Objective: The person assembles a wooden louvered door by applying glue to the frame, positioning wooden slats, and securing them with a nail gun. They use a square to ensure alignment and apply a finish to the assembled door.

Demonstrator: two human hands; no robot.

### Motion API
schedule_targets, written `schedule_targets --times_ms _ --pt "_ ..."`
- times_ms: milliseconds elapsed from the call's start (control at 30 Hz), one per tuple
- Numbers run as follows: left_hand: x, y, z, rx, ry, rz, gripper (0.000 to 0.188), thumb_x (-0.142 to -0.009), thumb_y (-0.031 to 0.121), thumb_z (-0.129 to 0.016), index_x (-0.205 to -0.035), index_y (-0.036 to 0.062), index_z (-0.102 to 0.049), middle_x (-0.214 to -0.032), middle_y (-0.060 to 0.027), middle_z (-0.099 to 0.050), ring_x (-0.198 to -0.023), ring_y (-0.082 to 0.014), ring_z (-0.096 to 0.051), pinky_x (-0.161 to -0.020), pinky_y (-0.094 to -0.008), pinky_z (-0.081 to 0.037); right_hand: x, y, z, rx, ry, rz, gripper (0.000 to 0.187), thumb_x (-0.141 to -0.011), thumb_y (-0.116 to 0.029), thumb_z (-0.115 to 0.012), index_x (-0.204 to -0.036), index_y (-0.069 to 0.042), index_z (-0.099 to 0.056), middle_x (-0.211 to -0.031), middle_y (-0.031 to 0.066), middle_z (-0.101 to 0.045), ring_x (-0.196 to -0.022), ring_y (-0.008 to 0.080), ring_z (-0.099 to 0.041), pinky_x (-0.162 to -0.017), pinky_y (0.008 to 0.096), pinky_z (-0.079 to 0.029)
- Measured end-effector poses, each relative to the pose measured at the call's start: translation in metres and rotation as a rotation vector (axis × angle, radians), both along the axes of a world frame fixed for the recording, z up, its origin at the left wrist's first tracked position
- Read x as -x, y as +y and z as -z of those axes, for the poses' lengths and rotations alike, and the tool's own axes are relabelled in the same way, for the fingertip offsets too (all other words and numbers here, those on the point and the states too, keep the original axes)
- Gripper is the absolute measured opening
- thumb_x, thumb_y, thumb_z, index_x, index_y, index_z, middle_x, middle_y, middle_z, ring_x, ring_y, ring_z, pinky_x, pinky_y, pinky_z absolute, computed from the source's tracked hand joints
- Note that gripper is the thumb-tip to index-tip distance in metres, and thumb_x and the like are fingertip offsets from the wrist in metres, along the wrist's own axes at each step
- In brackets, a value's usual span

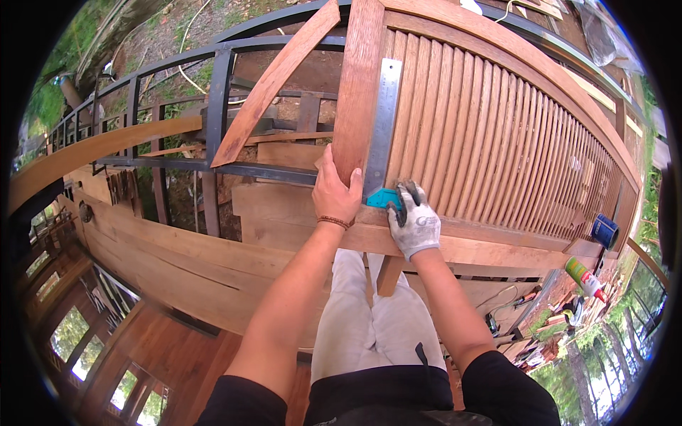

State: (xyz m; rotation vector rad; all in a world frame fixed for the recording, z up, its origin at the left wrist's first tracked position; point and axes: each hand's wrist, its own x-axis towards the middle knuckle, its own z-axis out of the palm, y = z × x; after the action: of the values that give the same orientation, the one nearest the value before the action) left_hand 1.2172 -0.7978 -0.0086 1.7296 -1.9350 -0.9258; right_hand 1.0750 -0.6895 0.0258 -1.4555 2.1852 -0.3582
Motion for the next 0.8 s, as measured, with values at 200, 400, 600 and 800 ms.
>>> schedule_targets --times_ms 200,400,600,800 --pt "0.001 -0.001 -0.002 -0.024 0.0 -0.008 0.073 -0.083 0.026 -0.066 -0.145 0.0014 -0.034 -0.128 -0.0277 -0.055 -0.115 -0.0426 -0.056 -0.095 -0.0468 -0.047 -0.004 -0.009 -0.01 -0.172 0.014 -0.033 0.047 -0.088 -0.027 -0.062 -0.132 -0.013 -0.055 -0.13 0.0203 -0.052 -0.097 0.0353 -0.066 -0.084 0.0444 -0.054" --pt "0.001 -0.001 0.0 -0.005 -0.006 -0.008 0.074 -0.083 0.026 -0.066 -0.145 0.0023 -0.033 -0.128 -0.0278 -0.055 -0.115 -0.0427 -0.056 -0.095 -0.0472 -0.047 0.0 -0.011 0.0 -0.125 -0.05 0.015 0.038 -0.084 -0.018 -0.065 -0.122 -0.015 -0.058 -0.119 0.0169 -0.056 -0.095 0.0358 -0.065 -0.08 0.0456 -0.053" --pt "0.002 -0.001 -0.002 -0.01 -0.005 0.0 0.073 -0.083 0.025 -0.066 -0.145 0.0023 -0.033 -0.128 -0.0283 -0.055 -0.116 -0.0431 -0.056 -0.094 -0.0476 -0.048 0.002 -0.013 0.008 -0.173 -0.074 0.035 0.033 -0.085 -0.018 -0.064 -0.117 -0.018 -0.061 -0.117 0.0136 -0.055 -0.093 0.033 -0.066 -0.079 0.0448 -0.054" --pt "0.003 -0.001 -0.005 -0.016 -0.026 0.002 0.073 -0.083 0.024 -0.065 -0.144 0.001 -0.032 -0.129 -0.0283 -0.054 -0.117 -0.0429 -0.055 -0.095 -0.0475 -0.047 0.0 -0.015 0.009 -0.13 -0.073 0.059 0.027 -0.084 -0.016 -0.065 -0.11 -0.018 -0.062 -0.113 0.0109 -0.056 -0.09 0.032 -0.066 -0.076 0.0444 -0.054"
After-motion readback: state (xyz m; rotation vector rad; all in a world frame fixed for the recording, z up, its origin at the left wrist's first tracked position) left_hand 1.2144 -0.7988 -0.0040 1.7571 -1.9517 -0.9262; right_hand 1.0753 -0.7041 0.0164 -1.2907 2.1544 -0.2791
